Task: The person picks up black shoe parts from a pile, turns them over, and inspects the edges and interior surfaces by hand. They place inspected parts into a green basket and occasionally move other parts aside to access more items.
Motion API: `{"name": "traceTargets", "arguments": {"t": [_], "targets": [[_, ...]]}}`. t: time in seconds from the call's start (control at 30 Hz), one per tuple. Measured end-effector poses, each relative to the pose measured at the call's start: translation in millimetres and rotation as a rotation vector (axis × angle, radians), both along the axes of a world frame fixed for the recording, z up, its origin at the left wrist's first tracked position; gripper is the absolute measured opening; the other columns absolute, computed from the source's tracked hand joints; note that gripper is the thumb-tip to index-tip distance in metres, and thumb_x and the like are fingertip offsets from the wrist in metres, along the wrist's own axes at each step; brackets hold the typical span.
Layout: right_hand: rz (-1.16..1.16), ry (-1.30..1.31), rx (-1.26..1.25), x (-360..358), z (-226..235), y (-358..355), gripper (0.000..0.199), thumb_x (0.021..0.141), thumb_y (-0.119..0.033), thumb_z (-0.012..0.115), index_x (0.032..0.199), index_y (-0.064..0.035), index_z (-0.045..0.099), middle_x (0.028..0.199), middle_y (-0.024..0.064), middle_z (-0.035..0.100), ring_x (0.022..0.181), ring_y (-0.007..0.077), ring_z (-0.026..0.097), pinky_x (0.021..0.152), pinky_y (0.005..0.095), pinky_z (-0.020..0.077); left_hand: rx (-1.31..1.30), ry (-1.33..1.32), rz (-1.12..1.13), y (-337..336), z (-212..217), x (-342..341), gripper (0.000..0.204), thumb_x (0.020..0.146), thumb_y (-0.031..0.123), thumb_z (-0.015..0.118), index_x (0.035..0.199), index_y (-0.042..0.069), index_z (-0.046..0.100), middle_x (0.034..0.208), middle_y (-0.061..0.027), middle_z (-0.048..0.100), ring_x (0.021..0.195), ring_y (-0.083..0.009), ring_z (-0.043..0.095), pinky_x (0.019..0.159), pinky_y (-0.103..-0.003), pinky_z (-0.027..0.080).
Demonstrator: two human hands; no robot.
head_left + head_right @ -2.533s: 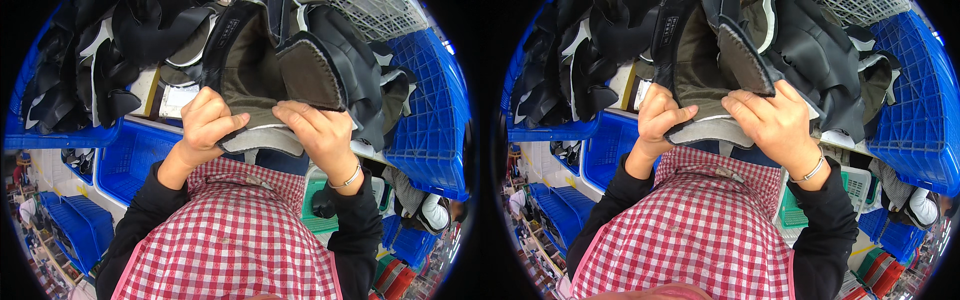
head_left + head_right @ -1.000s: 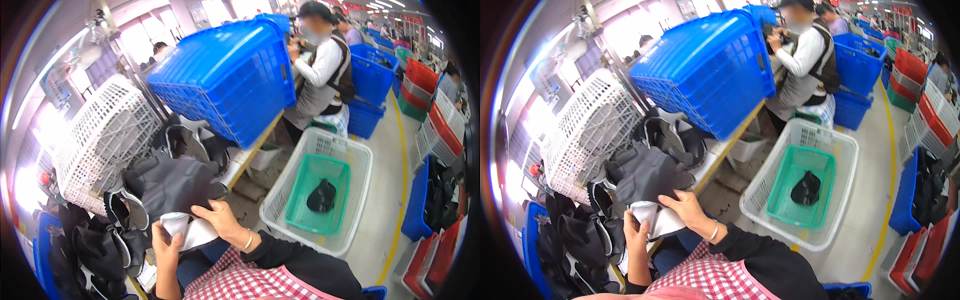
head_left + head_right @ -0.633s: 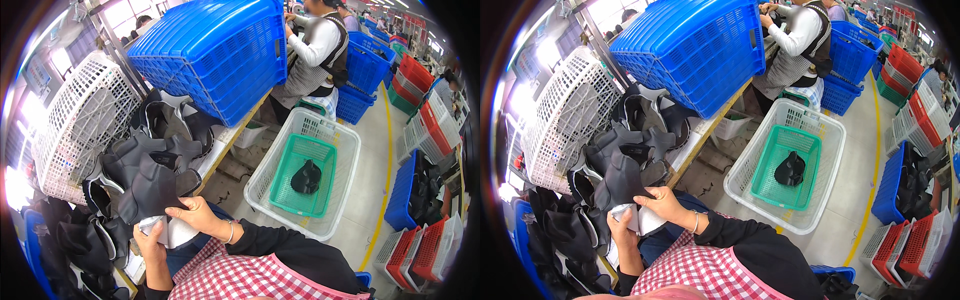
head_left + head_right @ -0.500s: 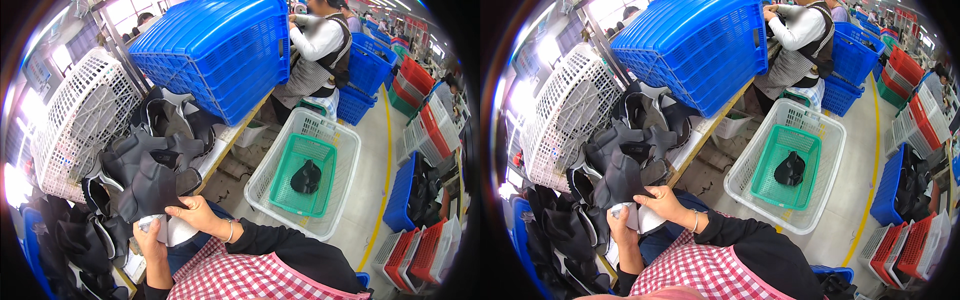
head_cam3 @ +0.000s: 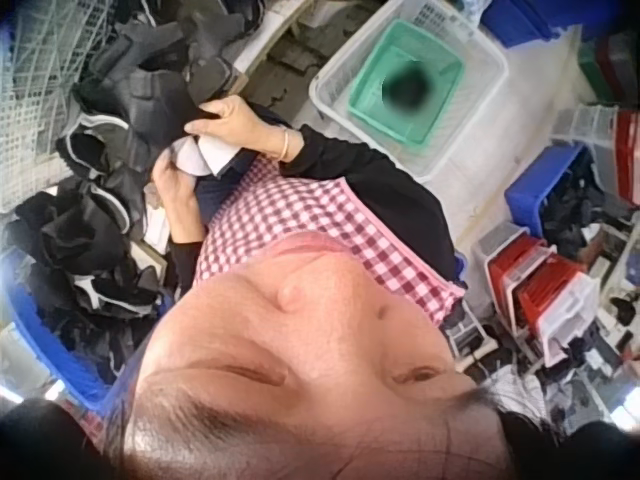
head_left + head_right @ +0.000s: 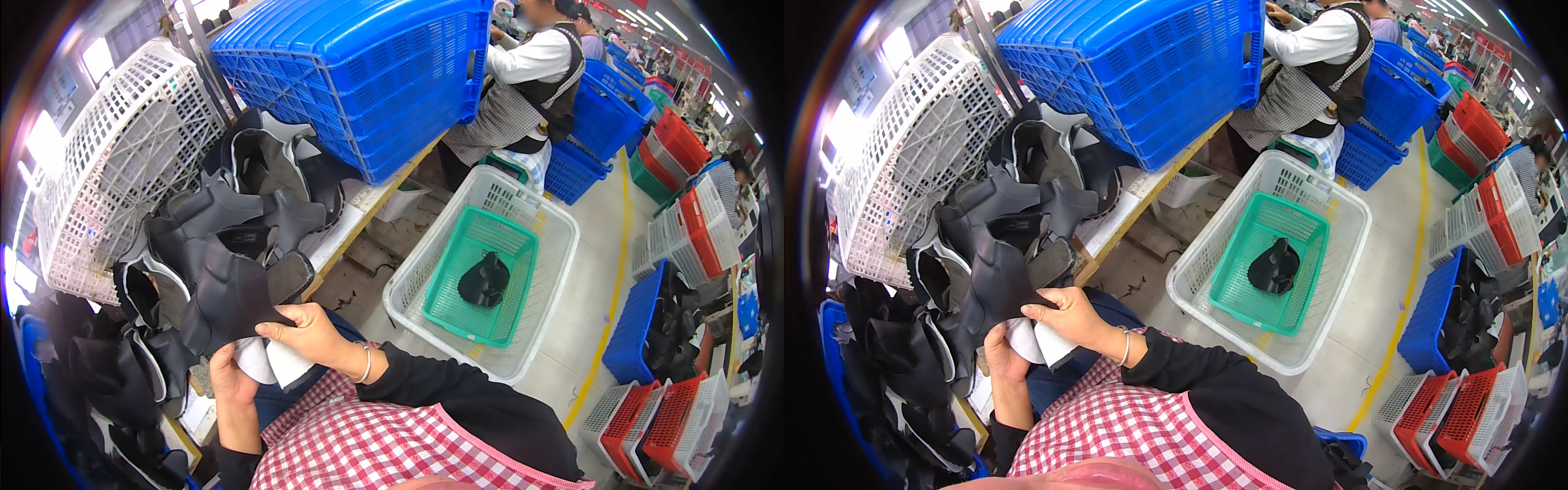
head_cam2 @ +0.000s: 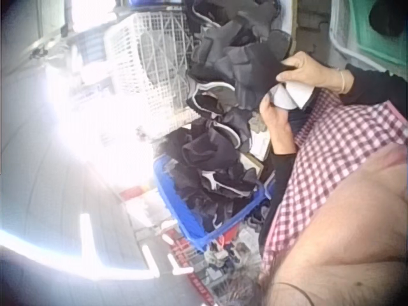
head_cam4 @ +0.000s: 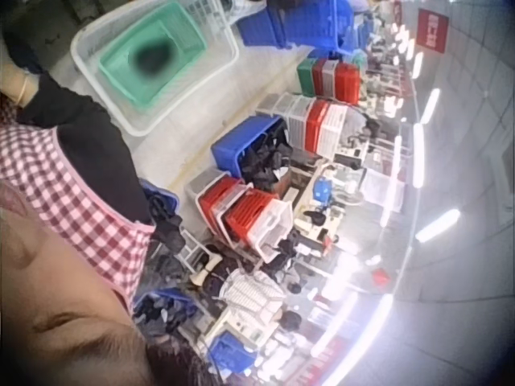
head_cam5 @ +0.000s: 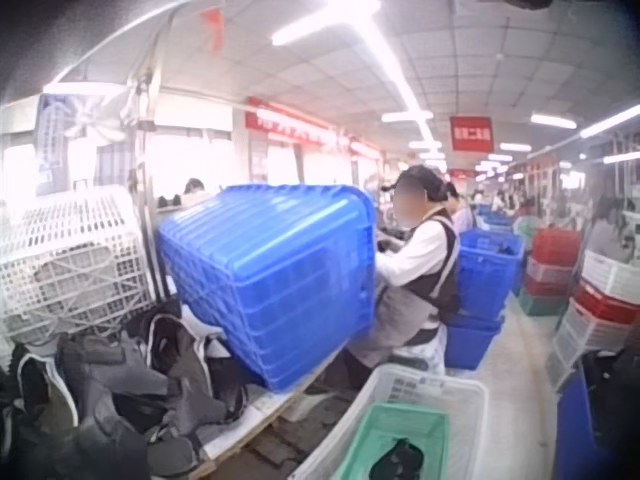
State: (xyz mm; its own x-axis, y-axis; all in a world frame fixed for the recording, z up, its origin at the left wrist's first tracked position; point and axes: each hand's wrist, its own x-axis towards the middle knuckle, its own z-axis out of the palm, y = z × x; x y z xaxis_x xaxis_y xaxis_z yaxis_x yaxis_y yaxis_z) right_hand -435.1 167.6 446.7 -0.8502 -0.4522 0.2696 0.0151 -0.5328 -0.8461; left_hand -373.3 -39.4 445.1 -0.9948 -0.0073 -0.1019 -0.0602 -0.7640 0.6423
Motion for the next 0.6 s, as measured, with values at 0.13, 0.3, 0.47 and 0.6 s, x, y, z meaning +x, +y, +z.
{"name": "traceTargets", "arguments": {"t": [0.13,0.3,0.47,0.6], "targets": [[0.016,-0.106,-0.087,-1,-5,3,0.026,0.095,-0.017,0.077,0.113,0.0017,0.075,0.098,-0.0024,0.074,0.088,0.0035,0.06,0.079,0.0225,0.0518,-0.198,-0.046,0.223,4,-4,-4,0.045,0.09,0.005,0.069,0.133,-0.002,0.062,0.134,-0.0133,0.066,0.122,-0.0283,0.064,0.111,-0.044,0.048],[0.014,-0.112,-0.072,-11,-9,2,0.029,0.096,-0.02,0.077,0.114,0.0013,0.075,0.099,-0.0027,0.074,0.089,0.0034,0.059,0.08,0.0231,0.0519,-0.346,0.047,0.278,17,15,-7,0.047,0.087,-0.001,0.07,0.133,-0.004,0.06,0.132,-0.015,0.066,0.12,-0.0294,0.065,0.108,-0.044,0.05],[0.034,-0.148,-0.127,-13,-15,1,0.028,0.096,-0.021,0.076,0.113,0.001,0.076,0.096,-0.0036,0.073,0.089,0.0027,0.058,0.08,0.0228,0.0514,-0.631,0.039,0.42,23,15,-14,0.047,0.091,0.006,0.069,0.137,-0.002,0.059,0.132,-0.0128,0.066,0.118,-0.0263,0.065,0.106,-0.04,0.05],[0.086,-0.146,-0.1,-15,-18,1,0.029,0.096,-0.021,0.076,0.115,0.0019,0.075,0.098,-0.0035,0.074,0.088,0.0021,0.058,0.079,0.0223,0.0517,-0.531,0.104,0.42,21,2,-25,0.05,0.096,0.024,0.069,0.137,-0.001,0.059,0.134,-0.0124,0.065,0.12,-0.0269,0.064,0.107,-0.04,0.05]]}}
